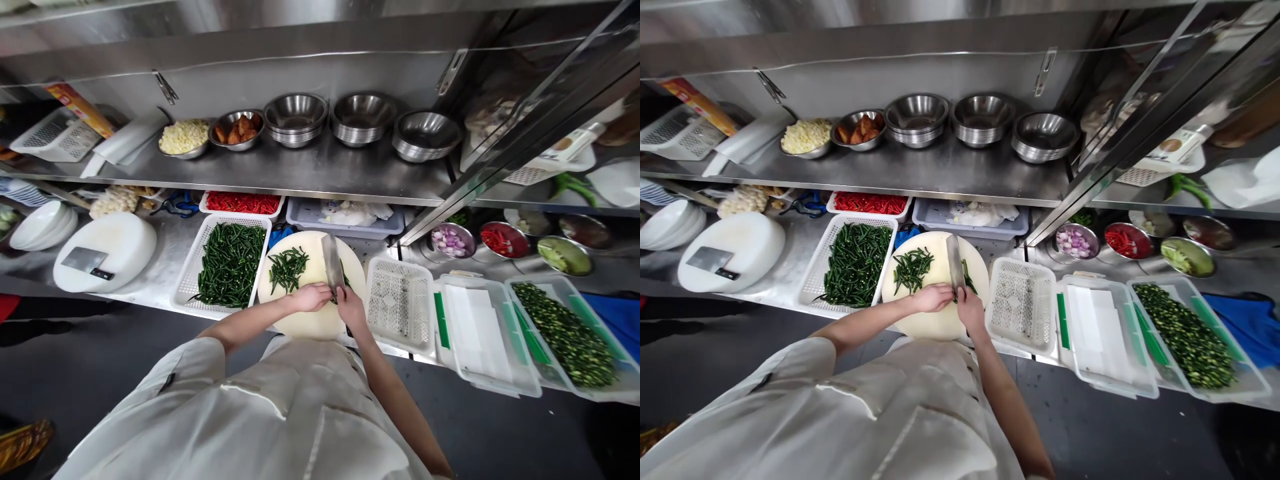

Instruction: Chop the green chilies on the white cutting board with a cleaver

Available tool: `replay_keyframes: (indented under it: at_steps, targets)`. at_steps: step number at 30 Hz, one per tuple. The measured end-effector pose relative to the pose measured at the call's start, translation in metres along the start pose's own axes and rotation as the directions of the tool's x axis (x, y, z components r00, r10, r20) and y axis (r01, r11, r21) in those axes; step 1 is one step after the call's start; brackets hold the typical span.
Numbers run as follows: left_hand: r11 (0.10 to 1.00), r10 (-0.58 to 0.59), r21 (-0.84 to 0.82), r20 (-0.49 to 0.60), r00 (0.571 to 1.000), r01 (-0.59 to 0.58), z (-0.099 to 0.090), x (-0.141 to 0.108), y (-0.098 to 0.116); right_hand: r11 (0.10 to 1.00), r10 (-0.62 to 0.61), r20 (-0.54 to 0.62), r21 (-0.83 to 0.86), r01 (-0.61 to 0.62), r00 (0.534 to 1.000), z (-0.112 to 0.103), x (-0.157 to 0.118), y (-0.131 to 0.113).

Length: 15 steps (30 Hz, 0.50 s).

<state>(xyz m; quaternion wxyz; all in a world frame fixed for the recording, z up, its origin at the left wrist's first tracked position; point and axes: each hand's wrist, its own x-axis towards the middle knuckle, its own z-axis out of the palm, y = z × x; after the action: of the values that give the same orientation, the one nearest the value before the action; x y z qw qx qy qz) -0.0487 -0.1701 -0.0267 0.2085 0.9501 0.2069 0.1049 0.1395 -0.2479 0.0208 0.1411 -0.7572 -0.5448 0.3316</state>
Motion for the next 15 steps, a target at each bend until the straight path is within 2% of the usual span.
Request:
replay_keyframes:
  at_steps: [1, 2, 3, 5, 6, 7, 8, 11, 15]
  targets:
    - [0.998, -0.054, 0.040, -0.021, 0.998, 0.055, -0.009, 0.002, -0.007, 0.999, 0.010, -0.014, 0.031, -0.010, 1.000, 0.000, -0.004, 0.003]
    - [0.984, -0.152, 0.085, -0.070, 0.986, 0.158, -0.019, 0.004, -0.014, 0.998, 0.014, -0.020, 0.059, -0.013, 1.000, 0.000, -0.011, 0.008]
    - [0.946, -0.279, 0.127, -0.141, 0.950, 0.297, -0.027, 0.006, -0.022, 0.997, 0.007, -0.012, 0.081, -0.006, 1.000, 0.001, -0.022, 0.017]
    - [0.811, -0.506, 0.168, -0.278, 0.816, 0.560, -0.041, 0.009, -0.036, 0.995, -0.029, 0.050, 0.098, 0.024, 0.998, 0.002, -0.046, 0.038]
    - [0.746, -0.575, 0.176, -0.317, 0.754, 0.643, -0.045, 0.009, -0.042, 0.995, -0.046, 0.091, 0.091, 0.038, 0.995, 0.002, -0.057, 0.049]
    - [0.699, -0.617, 0.185, -0.334, 0.713, 0.691, -0.047, 0.009, -0.047, 0.996, -0.054, 0.130, 0.078, 0.044, 0.990, 0.002, -0.067, 0.059]
    - [0.673, -0.638, 0.196, -0.335, 0.693, 0.714, -0.048, 0.009, -0.050, 0.997, -0.052, 0.161, 0.062, 0.043, 0.986, 0.000, -0.075, 0.067]
    - [0.641, -0.668, 0.205, -0.326, 0.669, 0.740, -0.048, 0.007, -0.054, 0.999, -0.047, 0.176, 0.033, 0.041, 0.983, -0.007, -0.083, 0.081]
    - [0.617, -0.707, 0.166, -0.313, 0.635, 0.769, -0.057, 0.005, -0.056, 1.000, -0.016, 0.138, -0.009, 0.017, 0.990, -0.015, -0.076, 0.077]
